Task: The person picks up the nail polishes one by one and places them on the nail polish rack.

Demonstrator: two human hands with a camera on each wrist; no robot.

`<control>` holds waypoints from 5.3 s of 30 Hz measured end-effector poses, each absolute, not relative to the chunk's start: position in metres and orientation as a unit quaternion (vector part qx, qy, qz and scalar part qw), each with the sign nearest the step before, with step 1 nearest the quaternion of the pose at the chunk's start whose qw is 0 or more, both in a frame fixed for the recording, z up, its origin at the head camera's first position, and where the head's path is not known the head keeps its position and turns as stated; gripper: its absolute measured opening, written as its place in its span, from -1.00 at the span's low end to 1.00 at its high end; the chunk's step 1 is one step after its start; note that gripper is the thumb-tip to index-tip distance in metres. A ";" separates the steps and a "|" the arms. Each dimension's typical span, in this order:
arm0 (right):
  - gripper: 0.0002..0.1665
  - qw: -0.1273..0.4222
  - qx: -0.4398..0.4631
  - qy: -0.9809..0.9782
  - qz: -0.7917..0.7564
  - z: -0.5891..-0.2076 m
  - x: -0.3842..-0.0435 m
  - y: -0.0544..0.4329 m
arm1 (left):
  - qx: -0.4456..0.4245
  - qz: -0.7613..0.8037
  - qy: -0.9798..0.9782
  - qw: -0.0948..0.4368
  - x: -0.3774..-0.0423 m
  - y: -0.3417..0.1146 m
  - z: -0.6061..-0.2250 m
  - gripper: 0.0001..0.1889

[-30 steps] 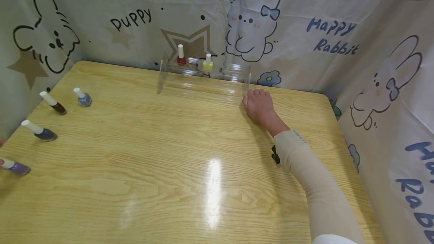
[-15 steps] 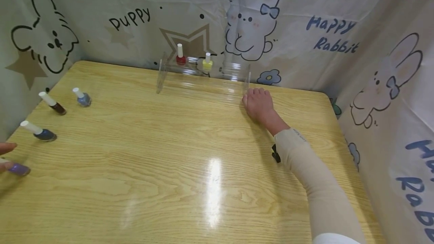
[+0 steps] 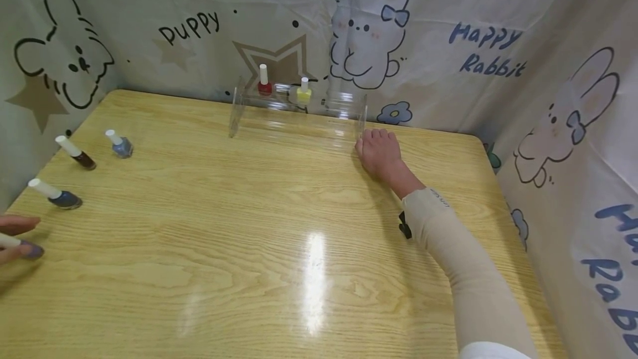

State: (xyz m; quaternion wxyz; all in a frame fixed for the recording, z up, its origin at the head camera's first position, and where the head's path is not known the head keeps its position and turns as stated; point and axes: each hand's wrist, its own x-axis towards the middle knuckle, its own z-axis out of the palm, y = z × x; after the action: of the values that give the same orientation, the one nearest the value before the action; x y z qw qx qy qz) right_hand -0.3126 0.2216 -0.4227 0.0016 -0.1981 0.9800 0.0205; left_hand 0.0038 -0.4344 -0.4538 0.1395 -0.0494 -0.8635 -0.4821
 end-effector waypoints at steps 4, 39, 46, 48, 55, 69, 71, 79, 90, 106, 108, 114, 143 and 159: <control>-0.51 0.005 -0.197 0.980 0.023 -0.423 -0.312 0.221 | -0.066 -0.488 -0.860 0.134 0.004 -0.436 -0.457 -0.39; -0.52 0.001 -0.196 0.980 0.028 -0.423 -0.313 0.221 | -0.121 -0.654 -0.728 0.163 0.005 -0.438 -0.476 -0.24; -0.53 0.002 -0.196 0.980 0.027 -0.423 -0.313 0.221 | -0.104 -0.652 -0.735 0.157 0.002 -0.432 -0.470 -0.30; -0.52 0.001 -0.197 0.980 0.026 -0.423 -0.313 0.221 | -0.100 -0.621 -0.762 0.156 0.001 -0.430 -0.466 -0.28; -0.52 0.002 -0.195 0.980 0.026 -0.423 -0.312 0.221 | -0.067 -0.547 -0.821 0.150 -0.003 -0.407 -0.442 -0.28; -0.52 0.004 -0.192 0.981 0.017 -0.424 -0.314 0.222 | -0.043 -0.466 -0.881 0.068 -0.020 -0.362 -0.395 -0.38; -0.51 0.008 -0.191 0.981 0.020 -0.424 -0.314 0.222 | -0.053 -0.463 -0.883 0.053 -0.025 -0.358 -0.392 -0.40; -0.52 0.000 -0.199 0.980 0.013 -0.424 -0.314 0.221 | -0.073 -0.460 -0.883 0.053 -0.045 -0.334 -0.384 -0.36; -0.53 -0.011 -0.197 0.980 0.028 -0.424 -0.314 0.222 | -0.102 -0.473 -0.873 0.058 -0.073 -0.300 -0.370 -0.36; -0.53 -0.020 -0.200 0.979 0.031 -0.423 -0.311 0.221 | -0.114 -0.495 -0.860 0.050 -0.113 -0.250 -0.358 -0.41; -0.55 -0.023 -0.202 0.979 0.030 -0.422 -0.310 0.221 | -0.115 -0.500 -0.857 0.046 -0.118 -0.243 -0.356 -0.41; -0.55 -0.015 -0.200 0.979 0.026 -0.423 -0.311 0.222 | -0.129 -0.512 -0.848 0.034 -0.131 -0.227 -0.357 -0.41; -0.51 -0.004 -0.193 0.981 0.030 -0.421 -0.314 0.221 | -0.176 -0.549 -0.817 0.012 -0.190 -0.156 -0.356 -0.44; -0.53 -0.001 -0.191 0.981 0.026 -0.422 -0.312 0.222 | -0.247 -0.527 -0.813 0.000 -0.228 -0.113 -0.351 -0.46</control>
State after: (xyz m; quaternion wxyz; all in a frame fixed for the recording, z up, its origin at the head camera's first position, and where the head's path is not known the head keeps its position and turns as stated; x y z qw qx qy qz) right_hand -0.3116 0.2216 -0.4218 -0.0015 -0.1906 0.9813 0.0264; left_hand -0.2278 -0.1130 -0.3507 -0.0004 -0.2473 -0.8132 -0.5268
